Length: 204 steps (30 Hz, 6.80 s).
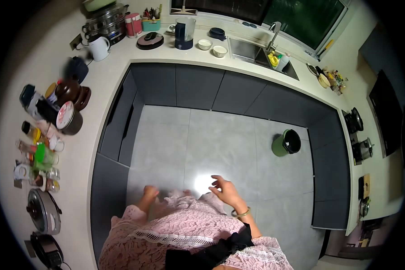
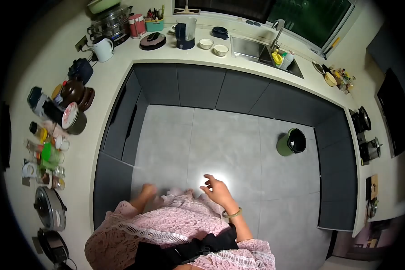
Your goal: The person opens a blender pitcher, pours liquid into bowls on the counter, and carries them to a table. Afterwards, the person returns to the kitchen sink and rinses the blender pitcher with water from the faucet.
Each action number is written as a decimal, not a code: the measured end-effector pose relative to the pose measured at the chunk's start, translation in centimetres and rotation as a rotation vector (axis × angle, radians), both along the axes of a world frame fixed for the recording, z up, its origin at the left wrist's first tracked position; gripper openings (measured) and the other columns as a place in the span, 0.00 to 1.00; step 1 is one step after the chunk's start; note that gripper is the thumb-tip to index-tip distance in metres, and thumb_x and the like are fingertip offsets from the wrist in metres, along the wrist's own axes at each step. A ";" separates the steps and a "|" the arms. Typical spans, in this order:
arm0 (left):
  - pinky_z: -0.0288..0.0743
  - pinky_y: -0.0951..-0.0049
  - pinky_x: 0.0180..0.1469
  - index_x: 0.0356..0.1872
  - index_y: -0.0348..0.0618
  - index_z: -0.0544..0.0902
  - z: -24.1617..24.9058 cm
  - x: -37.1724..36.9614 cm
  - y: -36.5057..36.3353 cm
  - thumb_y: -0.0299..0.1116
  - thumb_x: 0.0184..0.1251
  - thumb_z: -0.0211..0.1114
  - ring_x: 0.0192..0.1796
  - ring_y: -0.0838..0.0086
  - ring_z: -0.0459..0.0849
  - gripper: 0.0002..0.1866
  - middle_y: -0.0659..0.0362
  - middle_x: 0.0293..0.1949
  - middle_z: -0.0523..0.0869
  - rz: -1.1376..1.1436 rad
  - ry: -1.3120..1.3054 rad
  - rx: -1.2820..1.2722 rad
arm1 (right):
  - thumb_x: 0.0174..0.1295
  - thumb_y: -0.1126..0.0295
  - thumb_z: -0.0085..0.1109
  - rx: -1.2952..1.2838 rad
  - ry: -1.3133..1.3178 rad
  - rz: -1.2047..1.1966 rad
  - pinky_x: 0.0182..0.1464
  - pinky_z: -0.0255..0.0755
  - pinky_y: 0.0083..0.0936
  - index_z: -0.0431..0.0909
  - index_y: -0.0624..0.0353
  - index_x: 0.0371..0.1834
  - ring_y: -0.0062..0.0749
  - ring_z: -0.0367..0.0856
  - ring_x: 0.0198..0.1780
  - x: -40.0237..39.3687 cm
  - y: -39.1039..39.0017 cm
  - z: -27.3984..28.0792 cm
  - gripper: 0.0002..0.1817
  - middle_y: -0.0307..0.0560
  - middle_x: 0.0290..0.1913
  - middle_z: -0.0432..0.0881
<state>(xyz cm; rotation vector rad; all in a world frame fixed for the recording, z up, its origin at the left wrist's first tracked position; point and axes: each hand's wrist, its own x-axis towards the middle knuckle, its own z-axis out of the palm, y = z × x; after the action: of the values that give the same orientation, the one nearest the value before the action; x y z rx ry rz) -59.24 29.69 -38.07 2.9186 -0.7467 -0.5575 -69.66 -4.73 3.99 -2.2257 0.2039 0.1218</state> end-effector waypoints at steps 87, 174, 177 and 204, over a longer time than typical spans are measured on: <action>0.73 0.75 0.43 0.53 0.49 0.63 35.2 53.1 -49.8 0.42 0.66 0.46 0.47 0.77 0.73 0.17 0.61 0.45 0.73 1.383 0.383 -1.807 | 0.64 0.63 0.41 0.881 0.829 0.364 0.39 0.75 0.29 0.57 0.54 0.59 0.35 0.77 0.41 73.1 -31.7 -2.8 0.21 0.48 0.47 0.72; 0.77 0.81 0.26 0.39 0.38 0.69 25.8 -40.8 14.1 0.52 0.57 0.56 0.24 0.79 0.79 0.24 0.56 0.25 0.79 2.859 -1.748 -1.796 | 0.66 0.58 0.31 -0.160 1.516 1.950 0.44 0.69 0.28 0.57 0.55 0.54 0.29 0.71 0.50 -18.0 61.8 -16.5 0.18 0.44 0.50 0.70; 0.77 0.81 0.26 0.40 0.37 0.68 24.4 -44.3 16.9 0.51 0.57 0.56 0.25 0.78 0.80 0.24 0.55 0.25 0.79 2.855 -1.719 -1.847 | 0.66 0.58 0.31 -0.161 1.508 1.913 0.43 0.69 0.27 0.56 0.56 0.55 0.29 0.71 0.49 -21.3 64.4 -17.8 0.19 0.45 0.50 0.70; 0.76 0.77 0.29 0.42 0.40 0.68 12.9 -86.6 43.5 0.54 0.57 0.55 0.26 0.78 0.78 0.26 0.58 0.28 0.77 2.931 -1.975 -1.585 | 0.65 0.56 0.35 -0.134 1.593 2.167 0.42 0.71 0.28 0.58 0.59 0.53 0.29 0.72 0.47 -65.6 93.0 -30.6 0.20 0.45 0.48 0.69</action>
<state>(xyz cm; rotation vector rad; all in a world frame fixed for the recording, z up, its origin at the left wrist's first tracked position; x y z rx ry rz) -145.89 73.19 -25.16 0.4039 -2.7984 -2.6617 -135.28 88.28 -26.63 -0.8224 -1.3774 2.7750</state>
